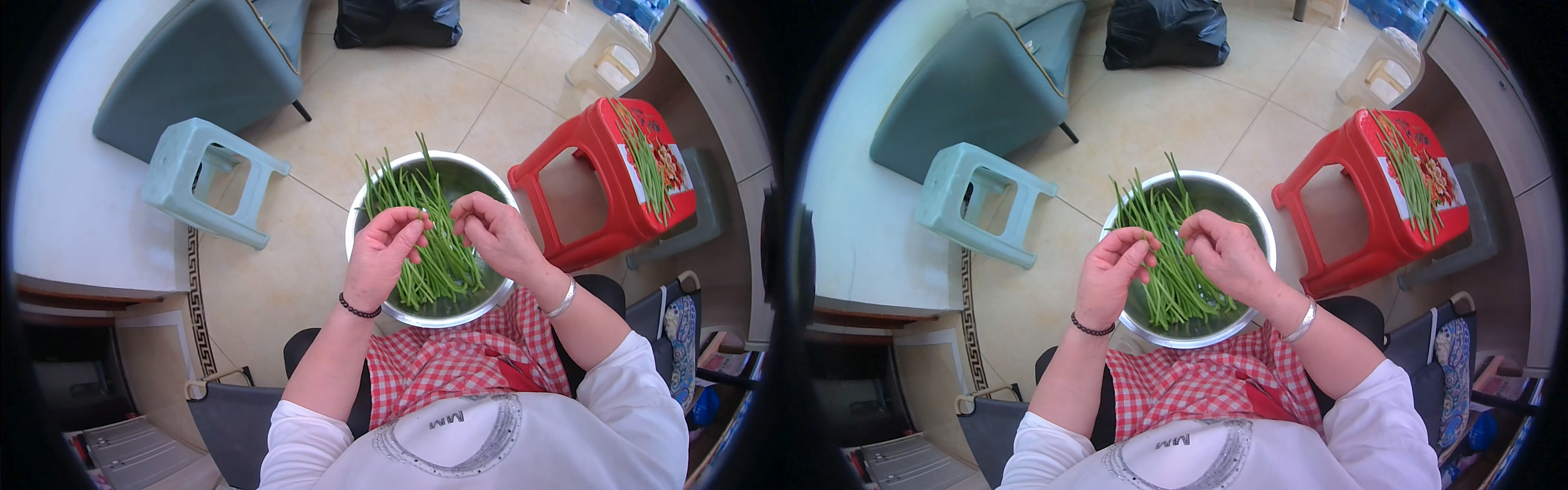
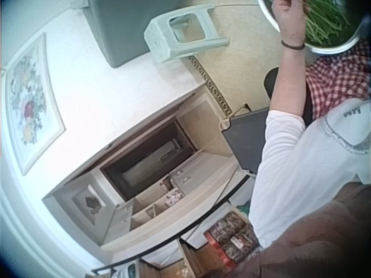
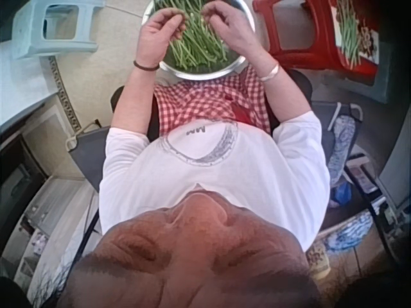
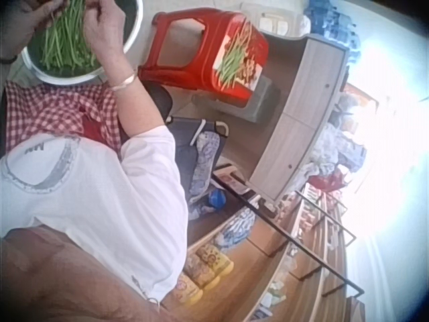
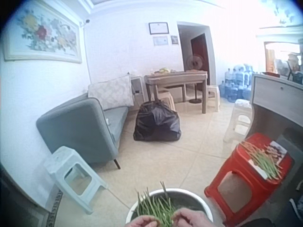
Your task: The person sits with a metal bowl on their lap and snaps the ends off long green vegetables, likely water spinach. They place the trimmed pieces into the bowl and occasionally drop the ends onto a nearby red stool.
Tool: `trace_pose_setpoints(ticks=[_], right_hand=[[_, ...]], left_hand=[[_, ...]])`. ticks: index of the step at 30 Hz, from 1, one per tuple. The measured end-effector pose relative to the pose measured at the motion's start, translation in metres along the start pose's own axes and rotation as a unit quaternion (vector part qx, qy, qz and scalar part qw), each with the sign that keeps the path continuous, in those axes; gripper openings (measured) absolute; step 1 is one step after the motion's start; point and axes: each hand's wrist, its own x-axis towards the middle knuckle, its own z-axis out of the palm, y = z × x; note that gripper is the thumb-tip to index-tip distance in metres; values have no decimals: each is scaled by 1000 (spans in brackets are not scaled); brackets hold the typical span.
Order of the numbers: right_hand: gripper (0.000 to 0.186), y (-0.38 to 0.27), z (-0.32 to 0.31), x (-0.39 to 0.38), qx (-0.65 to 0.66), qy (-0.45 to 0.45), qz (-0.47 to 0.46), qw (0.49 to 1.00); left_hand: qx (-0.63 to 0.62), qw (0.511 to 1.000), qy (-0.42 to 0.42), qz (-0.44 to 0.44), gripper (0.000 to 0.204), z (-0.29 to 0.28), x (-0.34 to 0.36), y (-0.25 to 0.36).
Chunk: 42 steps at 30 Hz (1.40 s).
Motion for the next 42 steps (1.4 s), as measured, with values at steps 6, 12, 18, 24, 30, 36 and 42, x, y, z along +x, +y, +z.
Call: trace_pose_setpoints(ticks=[6, 12, 18, 24, 30, 36, 42], right_hand=[[16, -11, 6, -4, 64, 26, -20, 997], [14, -16, 4, -7, 45, -6, -8, 999], [13, -15, -4, -8, -10, -45, 1, 999], [14, -14, -7, -9, -99, -78, -37, 991], [11, -2, -11, -2, 156, -135, 158, 966], [13, -2, -4, 0, 175, -93, 210, 957], [24, 6, -23, 7, -101, -75, 151, 980]], left_hand=[[22, 1000, 8, -5, 16, 6, -2, 2], [125, 992, -10, -12, 15, 8, -5, -4], [211, 976, -49, 2, 12, 7, -6, -2], [316, 942, -99, 58, 10, 5, -6, 1], [248, 964, -90, 45, 13, 8, -6, 2], [100, 993, -53, 35, 13, 2, -4, -3], [-90, 996, 12, 0, 15, -7, 6, 1]])
